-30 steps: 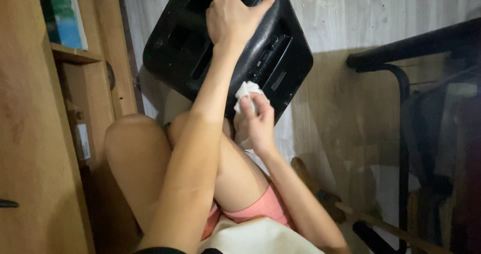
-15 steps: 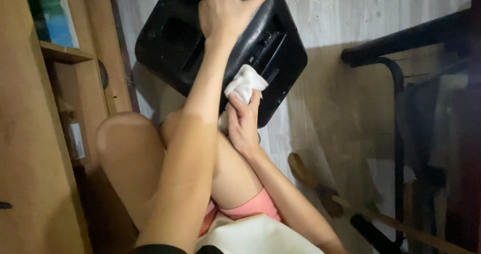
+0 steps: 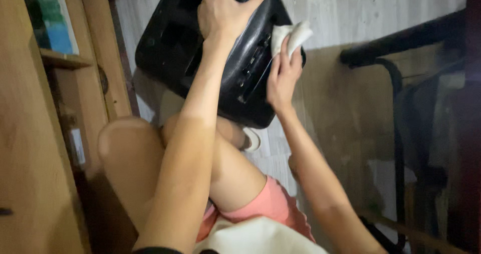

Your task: The person sits on the floor and wipes a black plastic appliance base with a white cloth, cleaning all sides and the top surface. They then place a small iron on the base and wipe it as well.

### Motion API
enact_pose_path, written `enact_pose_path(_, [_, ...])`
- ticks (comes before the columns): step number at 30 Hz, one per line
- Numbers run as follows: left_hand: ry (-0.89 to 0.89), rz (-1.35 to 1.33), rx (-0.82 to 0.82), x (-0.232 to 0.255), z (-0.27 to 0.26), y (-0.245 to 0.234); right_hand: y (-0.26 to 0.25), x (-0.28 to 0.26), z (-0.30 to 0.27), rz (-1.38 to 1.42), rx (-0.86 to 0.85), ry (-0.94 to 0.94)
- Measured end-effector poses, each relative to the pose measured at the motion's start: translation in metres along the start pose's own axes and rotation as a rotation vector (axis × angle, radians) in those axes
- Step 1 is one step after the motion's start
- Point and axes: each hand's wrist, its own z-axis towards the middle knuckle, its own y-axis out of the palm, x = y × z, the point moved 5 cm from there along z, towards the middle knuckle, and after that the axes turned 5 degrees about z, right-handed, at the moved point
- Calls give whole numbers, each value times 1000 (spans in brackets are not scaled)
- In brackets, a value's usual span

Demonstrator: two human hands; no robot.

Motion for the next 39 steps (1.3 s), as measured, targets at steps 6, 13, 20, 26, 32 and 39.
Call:
enact_pose_path(6, [-27, -5, 39, -26, 8, -14, 20, -22, -12, 20, -104, -235])
enact_pose_path(13, [-86, -7, 24, -32, 17, -21, 20, -90, -22, 201, -169, 100])
enact_pose_path(20, [-22, -10, 68, -34, 16, -23, 21, -108, -38, 277, -150, 33])
enact_pose_path(26, [30, -124, 30, -36, 12, -18, 21, -98, -36, 115, -205, -262])
enact_pose_path(32, [68, -52, 137, -38, 11, -23, 22, -104, -50, 99, -148, -152])
enact_pose_path(39, [-39, -49, -46, -48, 18, -16, 38, -104, -52, 148, -157, -269])
